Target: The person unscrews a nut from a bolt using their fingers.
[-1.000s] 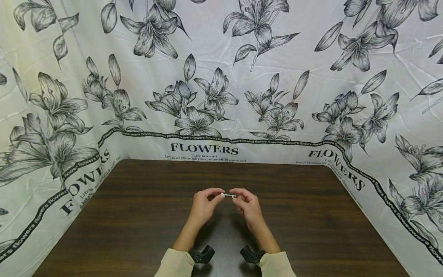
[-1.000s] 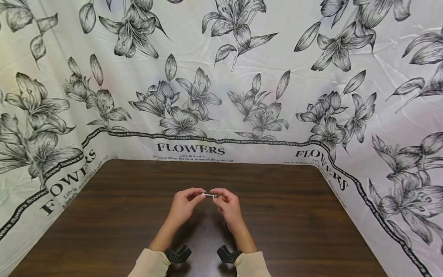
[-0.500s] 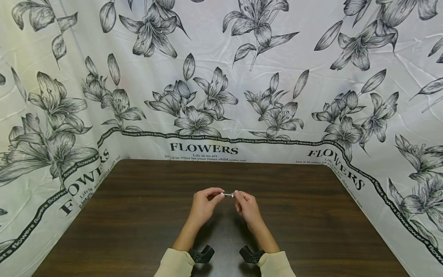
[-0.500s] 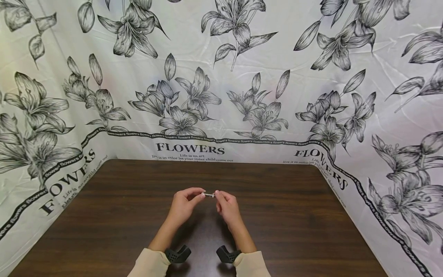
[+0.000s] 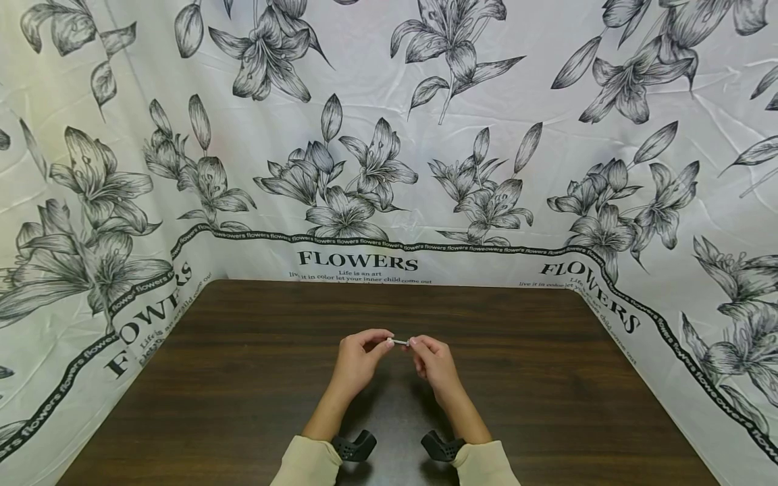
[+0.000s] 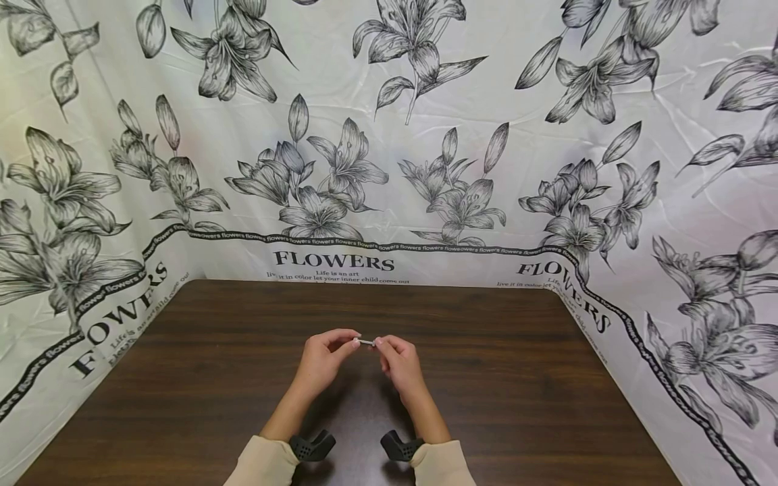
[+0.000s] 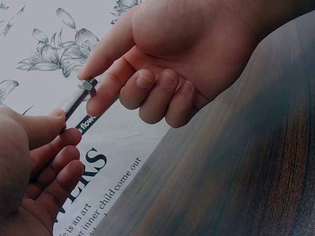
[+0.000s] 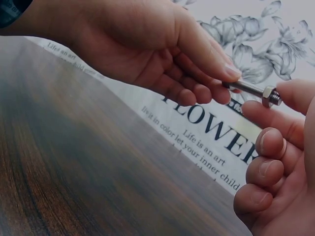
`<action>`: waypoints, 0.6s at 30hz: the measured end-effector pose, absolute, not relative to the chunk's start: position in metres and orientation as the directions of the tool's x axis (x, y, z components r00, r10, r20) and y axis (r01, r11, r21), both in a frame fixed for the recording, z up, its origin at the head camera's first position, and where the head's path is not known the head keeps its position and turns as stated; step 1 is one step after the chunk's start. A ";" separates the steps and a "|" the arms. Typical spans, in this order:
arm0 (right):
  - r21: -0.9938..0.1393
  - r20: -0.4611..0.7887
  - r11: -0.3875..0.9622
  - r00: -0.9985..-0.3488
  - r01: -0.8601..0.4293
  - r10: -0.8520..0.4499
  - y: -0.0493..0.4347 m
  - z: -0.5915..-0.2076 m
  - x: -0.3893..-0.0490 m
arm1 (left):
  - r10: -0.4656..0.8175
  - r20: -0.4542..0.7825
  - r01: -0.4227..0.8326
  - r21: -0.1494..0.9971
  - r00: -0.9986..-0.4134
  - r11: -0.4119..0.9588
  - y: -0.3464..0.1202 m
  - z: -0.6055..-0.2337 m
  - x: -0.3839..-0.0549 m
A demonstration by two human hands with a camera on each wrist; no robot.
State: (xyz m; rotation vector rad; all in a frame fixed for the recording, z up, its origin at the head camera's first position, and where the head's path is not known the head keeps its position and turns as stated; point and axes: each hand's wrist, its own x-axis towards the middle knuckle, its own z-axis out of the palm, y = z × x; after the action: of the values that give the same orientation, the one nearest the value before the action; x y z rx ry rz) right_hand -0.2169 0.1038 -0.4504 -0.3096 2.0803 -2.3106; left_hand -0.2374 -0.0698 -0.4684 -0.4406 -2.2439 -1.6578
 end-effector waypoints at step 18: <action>-0.971 0.215 -0.135 -0.965 -0.195 -0.150 0.105 -0.451 -0.216 | 0.059 0.412 0.411 0.867 -0.909 0.280 -0.071 -0.467 -0.236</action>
State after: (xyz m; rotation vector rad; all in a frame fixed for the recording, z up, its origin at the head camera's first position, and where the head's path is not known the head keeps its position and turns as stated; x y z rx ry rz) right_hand -0.2162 0.1051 -0.4513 -0.4164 2.0849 -2.3534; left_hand -0.2357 -0.0707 -0.4671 -0.4299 -2.2551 -1.6678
